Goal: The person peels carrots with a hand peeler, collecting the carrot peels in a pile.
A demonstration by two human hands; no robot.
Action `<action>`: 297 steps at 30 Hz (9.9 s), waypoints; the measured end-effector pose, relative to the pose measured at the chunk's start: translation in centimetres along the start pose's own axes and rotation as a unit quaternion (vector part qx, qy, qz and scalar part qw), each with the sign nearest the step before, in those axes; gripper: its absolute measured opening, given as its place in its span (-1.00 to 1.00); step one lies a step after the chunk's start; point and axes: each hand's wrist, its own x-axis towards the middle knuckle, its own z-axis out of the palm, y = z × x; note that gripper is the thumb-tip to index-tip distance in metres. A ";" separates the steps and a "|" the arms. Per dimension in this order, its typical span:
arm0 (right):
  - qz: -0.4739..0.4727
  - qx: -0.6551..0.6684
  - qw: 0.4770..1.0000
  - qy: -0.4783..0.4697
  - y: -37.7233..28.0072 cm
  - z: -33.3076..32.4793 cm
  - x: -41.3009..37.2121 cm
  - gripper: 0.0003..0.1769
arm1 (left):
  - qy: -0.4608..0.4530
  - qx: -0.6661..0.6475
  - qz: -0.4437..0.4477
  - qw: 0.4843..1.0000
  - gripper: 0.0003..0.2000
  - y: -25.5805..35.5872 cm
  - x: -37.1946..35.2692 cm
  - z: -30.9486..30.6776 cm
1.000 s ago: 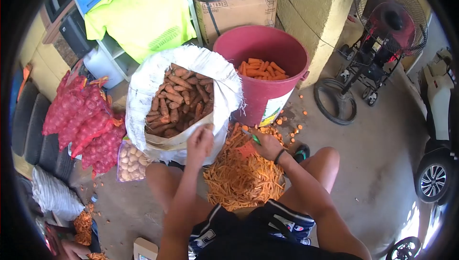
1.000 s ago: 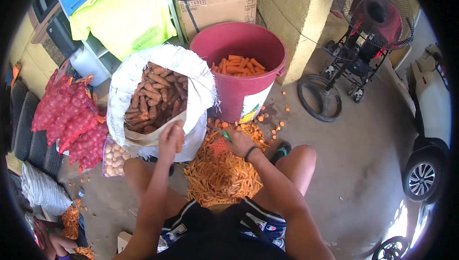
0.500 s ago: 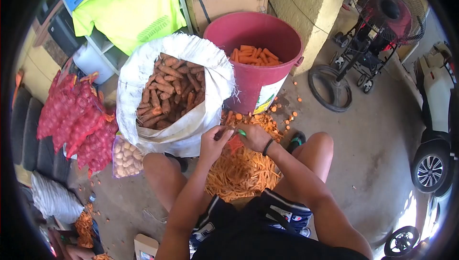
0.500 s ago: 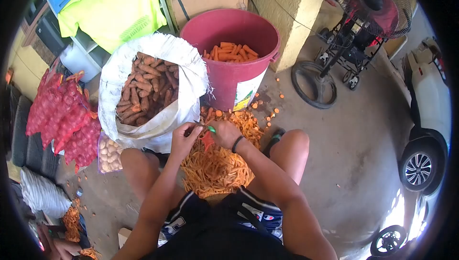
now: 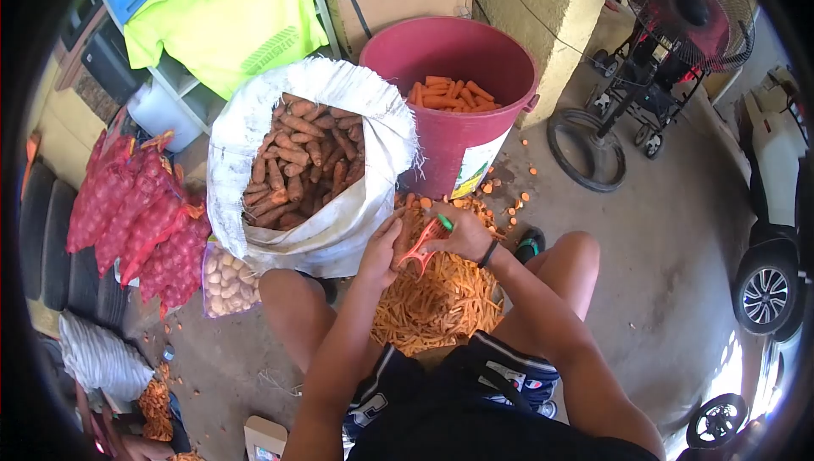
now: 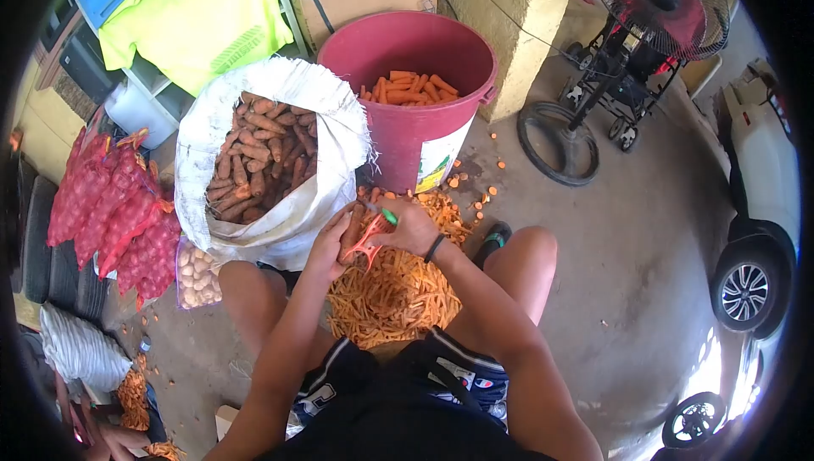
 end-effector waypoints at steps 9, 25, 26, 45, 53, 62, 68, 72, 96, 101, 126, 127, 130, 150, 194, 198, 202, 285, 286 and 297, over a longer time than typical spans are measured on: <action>0.047 -0.121 0.979 0.156 1.5 -3.5 1.6 -0.49 | -0.044 0.108 -0.086 0.989 -0.57 1.0 -1.3 0.0; 0.109 -0.151 0.961 0.202 1.6 -3.5 1.5 -0.36 | -0.025 0.081 -0.085 0.993 -0.57 1.0 -1.8 -0.7; 0.085 -0.122 0.973 0.175 1.5 -2.8 1.2 -0.36 | -0.037 0.061 -0.079 0.994 -0.57 0.9 -1.4 -1.0; -0.075 -0.101 0.987 0.096 -1.7 0.9 -0.5 -0.37 | -0.003 0.074 -0.051 0.996 -0.64 0.7 -1.3 0.9; 0.053 -0.104 0.978 0.174 1.2 -1.5 0.1 -0.36 | -0.054 0.076 -0.058 0.994 -0.64 0.8 -0.9 -0.6; 0.039 -0.138 0.971 0.194 1.2 -2.1 0.5 -0.39 | -0.012 0.156 -0.077 0.985 -0.62 1.6 -2.3 1.2; -0.045 -0.095 0.984 0.144 -0.9 0.1 -0.4 -0.37 | -0.009 0.025 -0.050 0.998 -0.60 0.8 -0.8 0.4; -0.060 -0.091 0.985 0.132 -0.7 0.0 -0.1 -0.36 | -0.009 0.097 -0.062 0.993 -0.62 0.6 -1.8 0.4; -0.053 -0.101 0.987 0.109 -2.8 1.2 -1.5 -0.30 | 0.011 0.065 -0.023 0.998 -0.68 0.7 -1.4 1.3; 0.038 -0.125 0.969 0.207 1.6 -2.0 0.0 -0.26 | 0.021 0.125 -0.059 0.990 -0.68 1.6 -2.3 1.8; 0.028 -0.117 0.970 0.210 0.8 -2.1 0.3 -0.36 | 0.043 0.135 -0.058 0.988 -0.66 1.2 -2.1 1.9; 0.046 -0.114 0.966 0.227 1.2 -2.5 0.4 -0.36 | 0.030 0.128 -0.058 0.990 -0.68 0.9 -1.3 0.9; 0.004 -0.083 0.979 0.186 -0.4 -1.4 -0.3 -0.39 | 0.011 0.070 -0.059 0.996 -0.68 1.1 -0.6 0.4; 0.163 -0.183 0.969 0.044 4.6 1.5 -0.2 -0.58 | -0.100 0.148 -0.008 0.984 -0.56 2.8 1.3 -0.8; 0.248 -0.217 0.870 -0.367 6.8 3.6 -2.3 -0.33 | 0.276 0.760 0.302 0.505 -0.59 16.2 6.9 -13.5; 0.238 -0.198 0.879 -0.362 7.2 4.0 -3.0 -0.36 | 0.390 0.734 0.178 0.526 -0.50 17.2 6.1 -13.9; 0.221 -0.192 0.897 -0.331 6.7 2.7 -3.0 -0.39 | 0.405 0.764 0.085 0.495 -0.35 17.3 7.8 -13.9; -0.068 -0.042 0.993 0.091 -0.2 -0.6 1.9 -0.49 | -0.016 0.098 -0.036 0.994 -0.57 2.4 -0.5 1.0; -0.050 -0.051 0.991 0.111 0.9 -1.6 2.4 -0.48 | -0.018 0.110 -0.048 0.993 -0.57 2.7 -0.7 1.0; -0.064 -0.038 0.996 0.042 -2.1 0.4 0.9 -0.46 | 0.000 0.057 -0.019 0.998 -0.57 2.7 -0.6 2.2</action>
